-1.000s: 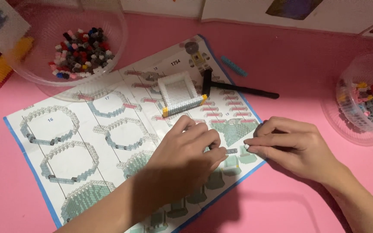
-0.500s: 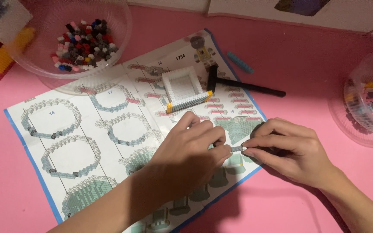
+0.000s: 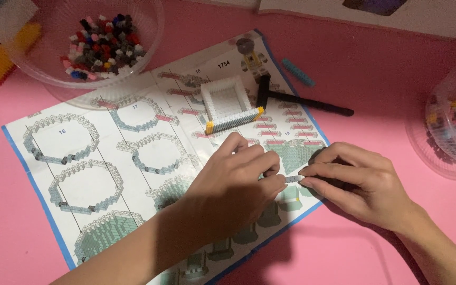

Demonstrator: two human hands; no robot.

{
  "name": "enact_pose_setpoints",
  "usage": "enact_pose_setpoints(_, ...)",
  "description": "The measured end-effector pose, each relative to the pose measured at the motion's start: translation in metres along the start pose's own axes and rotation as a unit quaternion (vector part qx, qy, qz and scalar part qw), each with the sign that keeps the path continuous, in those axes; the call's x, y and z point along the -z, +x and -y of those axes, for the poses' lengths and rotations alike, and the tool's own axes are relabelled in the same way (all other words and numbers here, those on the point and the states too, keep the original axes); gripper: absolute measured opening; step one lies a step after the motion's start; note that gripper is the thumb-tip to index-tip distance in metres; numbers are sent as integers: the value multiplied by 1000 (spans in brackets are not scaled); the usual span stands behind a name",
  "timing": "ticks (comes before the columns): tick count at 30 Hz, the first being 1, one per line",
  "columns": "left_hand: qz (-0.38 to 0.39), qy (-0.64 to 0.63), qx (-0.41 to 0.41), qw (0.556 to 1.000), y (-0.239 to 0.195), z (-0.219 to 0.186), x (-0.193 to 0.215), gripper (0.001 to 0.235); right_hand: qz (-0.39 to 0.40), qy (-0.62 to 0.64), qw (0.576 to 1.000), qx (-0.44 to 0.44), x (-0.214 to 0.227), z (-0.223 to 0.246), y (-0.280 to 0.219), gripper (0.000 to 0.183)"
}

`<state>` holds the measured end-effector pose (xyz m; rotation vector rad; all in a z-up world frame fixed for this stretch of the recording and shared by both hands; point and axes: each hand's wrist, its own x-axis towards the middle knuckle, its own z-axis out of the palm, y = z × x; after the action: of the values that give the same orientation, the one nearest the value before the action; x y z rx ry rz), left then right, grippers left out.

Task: The person assembles a small structure using tiny plastic beads, following a printed instruction sheet. They place individual beads onto a base, use a hammer to secure them, and continue building layers while referencing the guide.

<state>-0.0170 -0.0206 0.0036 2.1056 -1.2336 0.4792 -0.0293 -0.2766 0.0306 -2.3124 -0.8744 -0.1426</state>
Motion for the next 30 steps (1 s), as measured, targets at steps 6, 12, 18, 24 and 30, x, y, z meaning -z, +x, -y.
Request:
enact_pose_setpoints(6,-2,-19,4,1000,0,2,-2,26,15,-45,998,52,8,6,9,13)
enact_pose_setpoints(12,-38,-39,-2,999,-3,3,-7,32,87,-115,987,71,20,20,28,12)
enact_pose_setpoints(18,-30,-27,-2,999,-3,4,-7,27,187,-168,964,92,28,13,39,12)
enact_pose_setpoints(24,-24,-28,16,999,-1,3,-5,20,148,51,988,-1,24,-12,31,26)
enact_pose_setpoints(30,7,-28,46,999,3,1,-1,14,99,87,991,-30,20,-21,30,13)
